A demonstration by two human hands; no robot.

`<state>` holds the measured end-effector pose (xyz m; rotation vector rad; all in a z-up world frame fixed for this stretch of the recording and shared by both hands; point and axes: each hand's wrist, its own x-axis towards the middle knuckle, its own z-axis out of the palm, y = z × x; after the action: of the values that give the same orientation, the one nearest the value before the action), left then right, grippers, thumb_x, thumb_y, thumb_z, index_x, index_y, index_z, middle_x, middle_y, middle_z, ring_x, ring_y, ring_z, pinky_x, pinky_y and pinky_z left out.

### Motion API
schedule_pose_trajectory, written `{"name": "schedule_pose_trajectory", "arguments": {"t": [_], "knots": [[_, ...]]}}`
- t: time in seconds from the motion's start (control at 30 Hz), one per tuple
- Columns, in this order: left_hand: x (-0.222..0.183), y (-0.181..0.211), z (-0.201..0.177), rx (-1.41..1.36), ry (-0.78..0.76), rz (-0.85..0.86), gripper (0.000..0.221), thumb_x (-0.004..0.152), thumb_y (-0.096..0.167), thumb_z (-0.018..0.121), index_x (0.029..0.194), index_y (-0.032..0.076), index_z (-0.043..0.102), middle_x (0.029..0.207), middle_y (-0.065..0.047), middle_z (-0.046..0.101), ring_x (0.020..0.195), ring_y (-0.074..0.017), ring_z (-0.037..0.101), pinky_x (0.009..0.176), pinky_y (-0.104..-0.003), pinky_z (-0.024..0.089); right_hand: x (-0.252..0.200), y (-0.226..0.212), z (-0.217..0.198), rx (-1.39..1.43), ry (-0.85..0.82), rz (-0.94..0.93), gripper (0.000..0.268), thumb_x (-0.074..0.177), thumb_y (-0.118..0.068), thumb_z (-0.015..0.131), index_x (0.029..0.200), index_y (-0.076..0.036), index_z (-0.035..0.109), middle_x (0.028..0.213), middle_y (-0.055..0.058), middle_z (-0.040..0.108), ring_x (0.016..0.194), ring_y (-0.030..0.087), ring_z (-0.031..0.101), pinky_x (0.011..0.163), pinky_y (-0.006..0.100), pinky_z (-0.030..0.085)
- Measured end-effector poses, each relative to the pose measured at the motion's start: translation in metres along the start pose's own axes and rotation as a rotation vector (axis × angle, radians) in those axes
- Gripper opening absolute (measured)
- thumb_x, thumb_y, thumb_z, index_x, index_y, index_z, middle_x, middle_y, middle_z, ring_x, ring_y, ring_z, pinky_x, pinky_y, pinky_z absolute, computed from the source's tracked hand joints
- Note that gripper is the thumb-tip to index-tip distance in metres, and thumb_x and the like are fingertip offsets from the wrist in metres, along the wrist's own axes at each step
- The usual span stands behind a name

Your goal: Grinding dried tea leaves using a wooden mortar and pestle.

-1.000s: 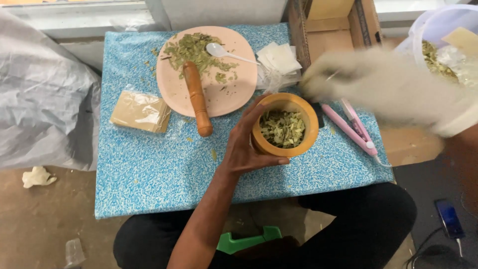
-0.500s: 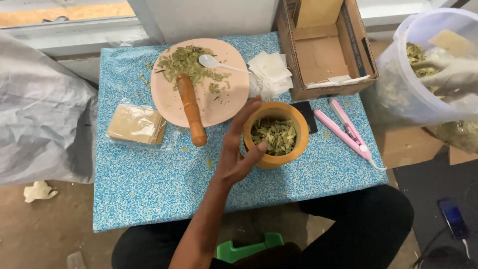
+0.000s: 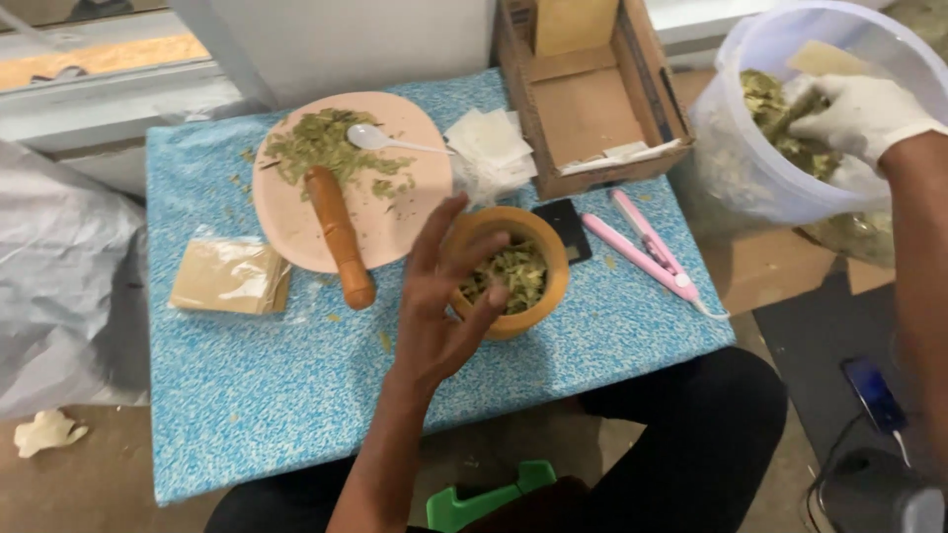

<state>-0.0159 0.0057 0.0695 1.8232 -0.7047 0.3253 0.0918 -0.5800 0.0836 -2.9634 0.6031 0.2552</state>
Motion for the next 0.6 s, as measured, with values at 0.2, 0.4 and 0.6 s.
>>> {"name": "schedule_pose_trajectory", "arguments": {"t": [0.2,0.4,0.6], "knots": [[0.006,-0.004,-0.009,0.315,-0.103,0.25,0.032,0.105,0.062,0.071,0.122,0.039,0.084,0.176,-0.014,0.042,0.172,-0.0461,0.028,0.142,-0.074,0.012,0.005,0.02,-0.002,0.017,-0.007,-0.019,0.029,0.102,-0.026,0.084,0.125,-0.009,0.088,0.11,0.021,0.091,0.093,0.037,0.084,0.087,0.048,0.058],[0.014,0.005,-0.016,0.463,-0.114,0.221,0.057,0.111,0.065,0.06,0.118,0.017,0.09,0.181,-0.017,0.029,0.172,-0.0433,0.019,0.141,-0.073,0.008,0.066,0.084,0.056,0.595,0.16,-0.059,0.019,0.114,0.007,0.08,0.13,0.014,0.071,0.105,0.036,0.076,0.077,0.038,0.076,0.063,0.047,0.065],[0.007,-0.001,-0.011,0.284,-0.072,0.055,0.058,0.109,0.061,0.058,0.142,0.016,0.071,0.18,-0.014,0.035,0.173,-0.0406,0.028,0.143,-0.071,0.021,0.102,0.138,0.053,0.723,0.051,-0.091,0.028,0.121,-0.002,0.076,0.143,0.011,0.064,0.116,0.037,0.073,0.09,0.045,0.076,0.081,0.046,0.066]]}}
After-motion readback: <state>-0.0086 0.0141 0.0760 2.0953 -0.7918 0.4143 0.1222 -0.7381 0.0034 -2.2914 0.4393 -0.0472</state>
